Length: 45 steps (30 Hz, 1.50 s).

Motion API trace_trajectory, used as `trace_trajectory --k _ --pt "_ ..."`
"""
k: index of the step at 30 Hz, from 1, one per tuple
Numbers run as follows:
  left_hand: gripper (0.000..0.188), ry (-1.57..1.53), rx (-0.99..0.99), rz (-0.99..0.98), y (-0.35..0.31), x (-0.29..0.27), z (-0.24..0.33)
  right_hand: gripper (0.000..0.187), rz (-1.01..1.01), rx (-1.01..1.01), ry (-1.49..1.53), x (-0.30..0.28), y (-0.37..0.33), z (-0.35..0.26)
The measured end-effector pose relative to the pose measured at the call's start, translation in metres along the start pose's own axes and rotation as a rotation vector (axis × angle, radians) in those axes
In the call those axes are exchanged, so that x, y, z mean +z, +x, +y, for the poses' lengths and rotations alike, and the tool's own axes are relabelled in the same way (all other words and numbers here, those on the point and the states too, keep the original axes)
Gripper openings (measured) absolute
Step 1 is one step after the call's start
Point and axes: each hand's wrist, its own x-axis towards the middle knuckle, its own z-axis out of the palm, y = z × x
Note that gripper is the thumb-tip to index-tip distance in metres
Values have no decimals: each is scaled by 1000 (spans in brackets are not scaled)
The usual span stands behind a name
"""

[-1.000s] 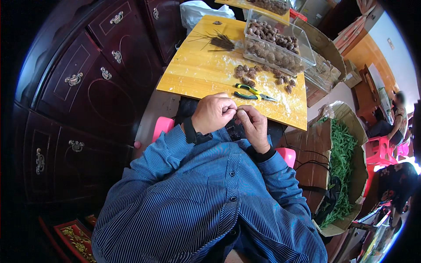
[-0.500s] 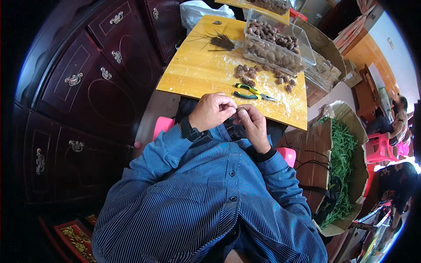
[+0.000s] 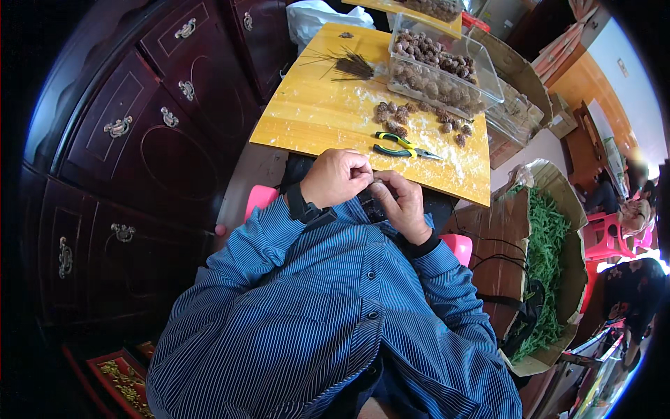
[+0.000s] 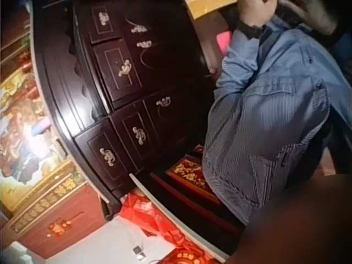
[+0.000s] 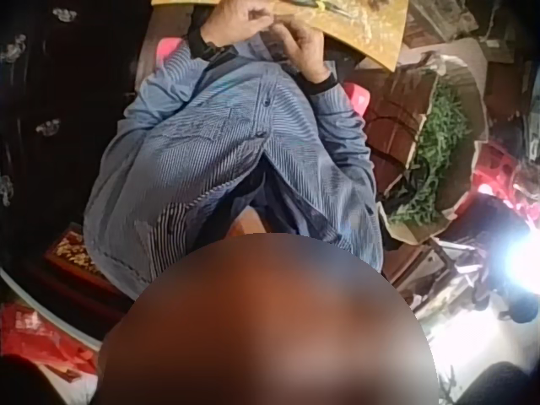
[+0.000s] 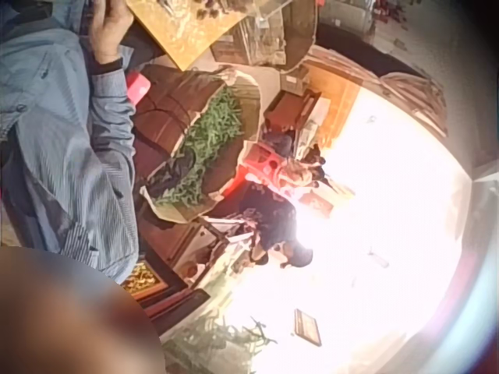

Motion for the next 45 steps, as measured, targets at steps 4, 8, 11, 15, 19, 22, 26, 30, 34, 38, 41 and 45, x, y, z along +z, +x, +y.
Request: trace_trajectory --k 4,8,11,15,19,22,26,30,34,38,41,45 --pt "5 209 159 -2 -1 -4 3 18 -30 -77 -129 -1 1 -7" --pt "7 271 182 -33 -1 -9 4 19 -57 -90 -134 0 0 -7" --pt "8 92 23 -117 1 -13 5 20 -53 -72 -99 -1 0 -7" --pt "7 69 16 -127 1 -17 6 21 -34 -59 -73 1 1 -8" --pt "7 90 29 -105 0 -12 -1 19 -31 -56 -89 1 -1 -8" --pt "6 122 -17 -137 0 -10 1 21 -46 -55 -93 1 -1 -8" --pt "6 155 5 -115 0 -7 -1 20 -38 -183 -225 1 0 -11" --pt "6 155 29 -81 -1 -3 -1 24 -28 -244 -302 0 0 -6" --pt "7 185 68 -42 -1 -3 6 24 -122 144 154 -9 1 -3" --pt "7 264 213 -11 -1 -4 11 26 -365 463 542 -24 5 10" --pt "6 266 182 -18 -1 -2 14 26 -312 494 585 -23 5 7" --pt "7 248 99 33 -2 3 12 25 -188 459 633 -13 3 10"
